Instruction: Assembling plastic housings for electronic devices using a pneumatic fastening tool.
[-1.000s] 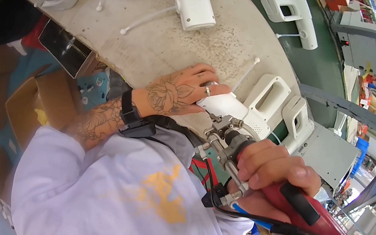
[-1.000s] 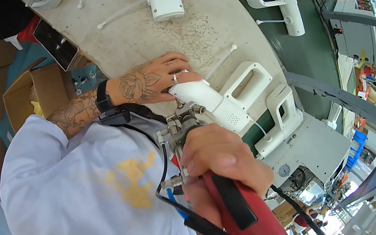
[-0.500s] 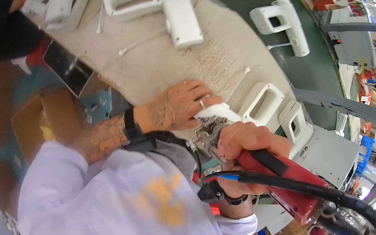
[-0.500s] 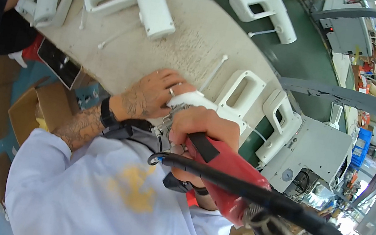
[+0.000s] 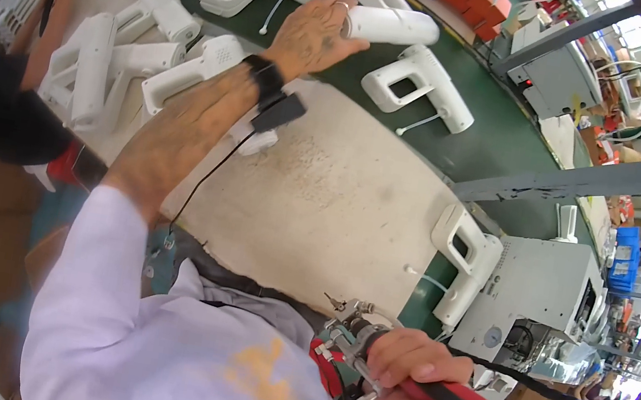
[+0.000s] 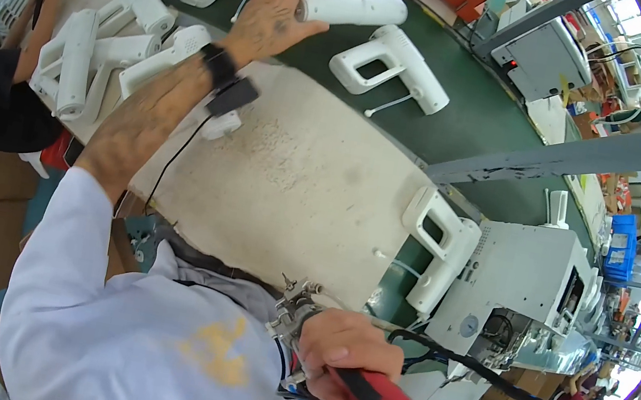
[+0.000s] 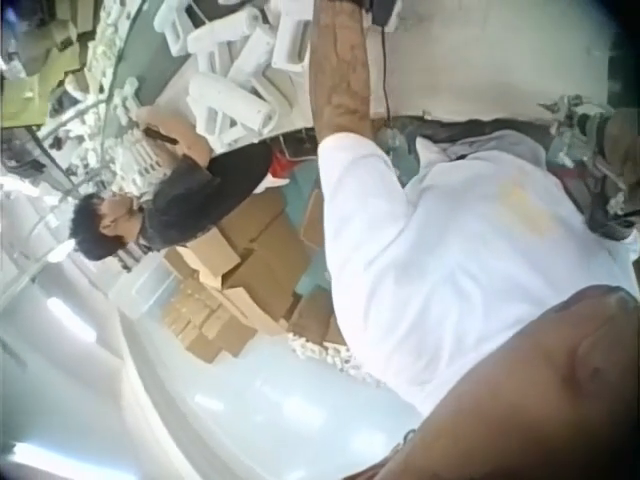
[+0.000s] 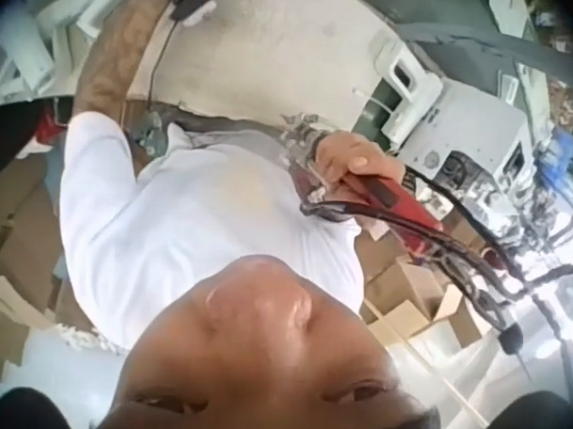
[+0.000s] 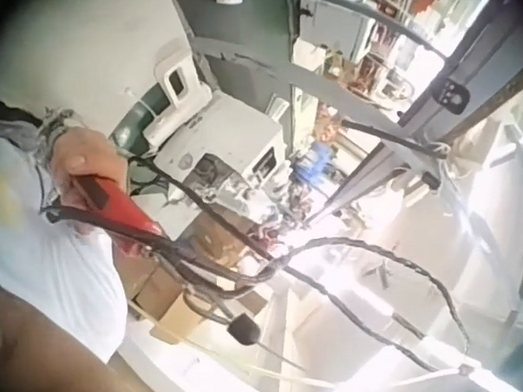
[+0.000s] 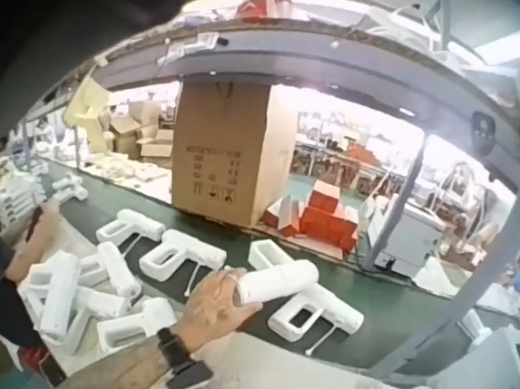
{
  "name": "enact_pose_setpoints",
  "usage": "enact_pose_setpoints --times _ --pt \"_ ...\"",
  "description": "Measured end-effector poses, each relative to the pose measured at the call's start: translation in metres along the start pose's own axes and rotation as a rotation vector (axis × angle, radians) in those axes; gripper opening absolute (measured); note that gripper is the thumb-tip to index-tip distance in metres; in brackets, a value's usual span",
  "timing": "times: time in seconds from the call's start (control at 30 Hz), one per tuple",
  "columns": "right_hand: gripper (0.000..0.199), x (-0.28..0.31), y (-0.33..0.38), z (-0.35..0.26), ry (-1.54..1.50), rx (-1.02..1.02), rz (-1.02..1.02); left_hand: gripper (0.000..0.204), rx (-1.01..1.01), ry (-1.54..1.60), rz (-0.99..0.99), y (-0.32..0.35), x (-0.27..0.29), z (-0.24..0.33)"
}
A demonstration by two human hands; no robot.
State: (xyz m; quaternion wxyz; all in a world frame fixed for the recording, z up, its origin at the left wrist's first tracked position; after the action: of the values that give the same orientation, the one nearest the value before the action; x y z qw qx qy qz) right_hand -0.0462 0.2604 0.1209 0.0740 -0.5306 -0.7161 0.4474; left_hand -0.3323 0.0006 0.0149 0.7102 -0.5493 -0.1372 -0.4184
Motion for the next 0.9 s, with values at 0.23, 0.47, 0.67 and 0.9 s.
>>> enact_pose_setpoints --times 0.23,0.47,0.67,0.9 --pt "0.056 0.031 0.011 -0.012 0.092 -0.038 0.002 0.058 0.097 -0.063 -0.350 -0.035 -0.109 0.019" --pt "0.054 0.038 0.015 -0.018 0.416 -0.020 -0.147 0.044 0.583 0.134 -0.771 0.001 -0.164 0.066" --pt "0.056 0.032 0.024 -0.006 0.323 -0.073 0.071 0.047 0.609 0.257 -0.726 -0.001 -0.118 0.046" --pt "0.076 0.040 0.021 0.003 -0.280 -0.050 -0.431 0.060 0.452 0.318 -0.529 0.009 0.117 -0.066"
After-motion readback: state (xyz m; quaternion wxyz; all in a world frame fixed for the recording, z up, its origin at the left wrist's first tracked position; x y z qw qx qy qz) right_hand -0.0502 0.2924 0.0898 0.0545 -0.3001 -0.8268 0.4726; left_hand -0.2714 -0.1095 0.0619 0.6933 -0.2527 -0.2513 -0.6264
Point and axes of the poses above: each hand's wrist, its own y-axis away from the middle knuckle, its own x-axis out of the back of the hand, z = x × y, the point moved 7 cm from there along -y, towards the middle knuckle, and after that the axes turned 6 degrees about x, right-handed, at the moved point
